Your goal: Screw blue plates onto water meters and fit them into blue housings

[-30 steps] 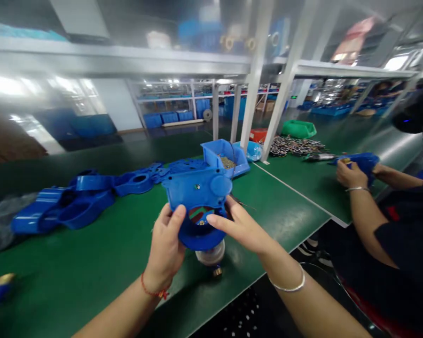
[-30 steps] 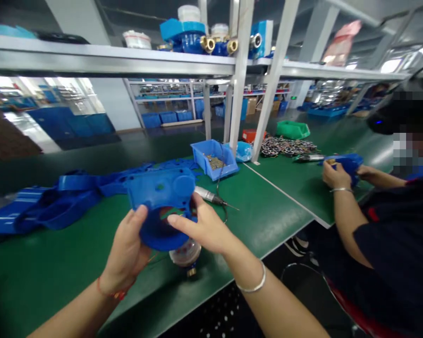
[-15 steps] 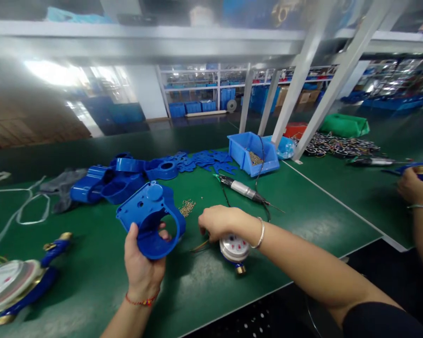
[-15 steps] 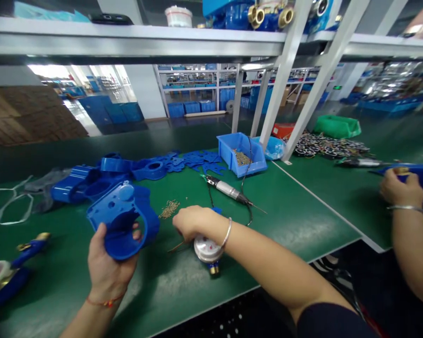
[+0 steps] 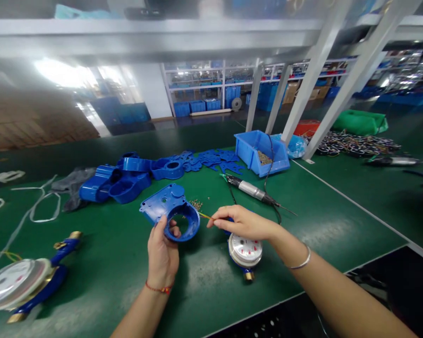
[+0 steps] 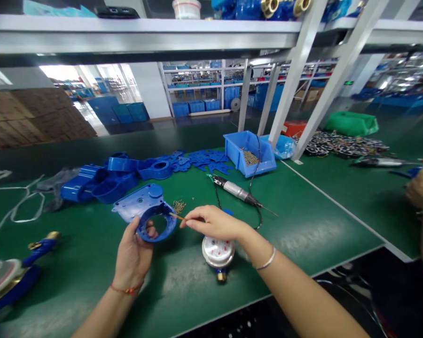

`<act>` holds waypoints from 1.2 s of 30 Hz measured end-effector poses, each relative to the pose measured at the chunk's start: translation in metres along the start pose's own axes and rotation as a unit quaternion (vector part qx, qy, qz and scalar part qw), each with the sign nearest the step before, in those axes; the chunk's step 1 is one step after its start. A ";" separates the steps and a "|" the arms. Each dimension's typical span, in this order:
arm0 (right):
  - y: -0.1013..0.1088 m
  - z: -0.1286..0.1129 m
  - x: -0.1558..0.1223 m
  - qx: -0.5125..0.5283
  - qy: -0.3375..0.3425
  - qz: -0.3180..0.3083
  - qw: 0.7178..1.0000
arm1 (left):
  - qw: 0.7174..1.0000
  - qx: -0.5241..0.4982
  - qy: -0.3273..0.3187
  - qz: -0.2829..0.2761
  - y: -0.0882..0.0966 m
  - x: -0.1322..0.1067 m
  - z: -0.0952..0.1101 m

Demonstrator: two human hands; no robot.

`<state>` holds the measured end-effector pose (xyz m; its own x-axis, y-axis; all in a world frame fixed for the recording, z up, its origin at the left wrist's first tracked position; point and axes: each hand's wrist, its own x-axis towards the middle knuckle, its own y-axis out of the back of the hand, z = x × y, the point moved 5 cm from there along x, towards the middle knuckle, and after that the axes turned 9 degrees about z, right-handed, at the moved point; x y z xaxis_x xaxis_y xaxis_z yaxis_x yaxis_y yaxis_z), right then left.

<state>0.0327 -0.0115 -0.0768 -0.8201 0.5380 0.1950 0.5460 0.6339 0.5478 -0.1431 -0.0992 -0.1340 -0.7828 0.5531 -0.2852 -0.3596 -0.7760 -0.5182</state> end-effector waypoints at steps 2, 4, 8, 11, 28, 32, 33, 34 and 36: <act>0.003 -0.005 0.000 -0.065 0.008 0.054 0.996 | 1.000 0.005 0.022 -0.014 -0.003 -0.006 -0.002; 0.004 -0.010 -0.001 -0.133 0.003 0.108 0.985 | 0.999 0.011 0.033 -0.028 -0.007 -0.014 -0.002; 0.001 -0.014 -0.008 -0.145 -0.018 0.193 0.970 | 0.999 0.012 0.005 -0.043 -0.014 -0.027 0.004; -0.002 -0.012 -0.014 -0.078 -0.049 0.250 0.964 | 0.996 0.030 -0.057 -0.061 -0.020 -0.033 0.010; -0.008 -0.022 -0.005 -0.220 -0.126 0.286 0.924 | 0.973 0.066 -0.169 -0.143 -0.047 -0.058 0.010; -0.007 -0.022 -0.008 -0.232 -0.128 0.313 0.912 | 0.973 0.066 -0.165 -0.149 -0.049 -0.061 0.009; -0.008 -0.023 -0.009 -0.239 -0.126 0.318 0.909 | 0.973 0.067 -0.163 -0.150 -0.049 -0.062 0.009; -0.008 -0.024 -0.009 -0.247 -0.124 0.323 0.905 | 0.973 0.067 -0.160 -0.152 -0.050 -0.062 0.008; -0.008 -0.026 -0.010 -0.258 -0.118 0.327 0.901 | 0.974 0.066 -0.157 -0.150 -0.050 -0.064 0.007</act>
<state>0.0319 -0.0368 -0.0622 -0.2594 0.8447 0.4681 0.6968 -0.1719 0.6963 -0.0789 -0.0977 -0.0839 -0.7415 0.6575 0.1340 -0.6419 -0.6369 -0.4270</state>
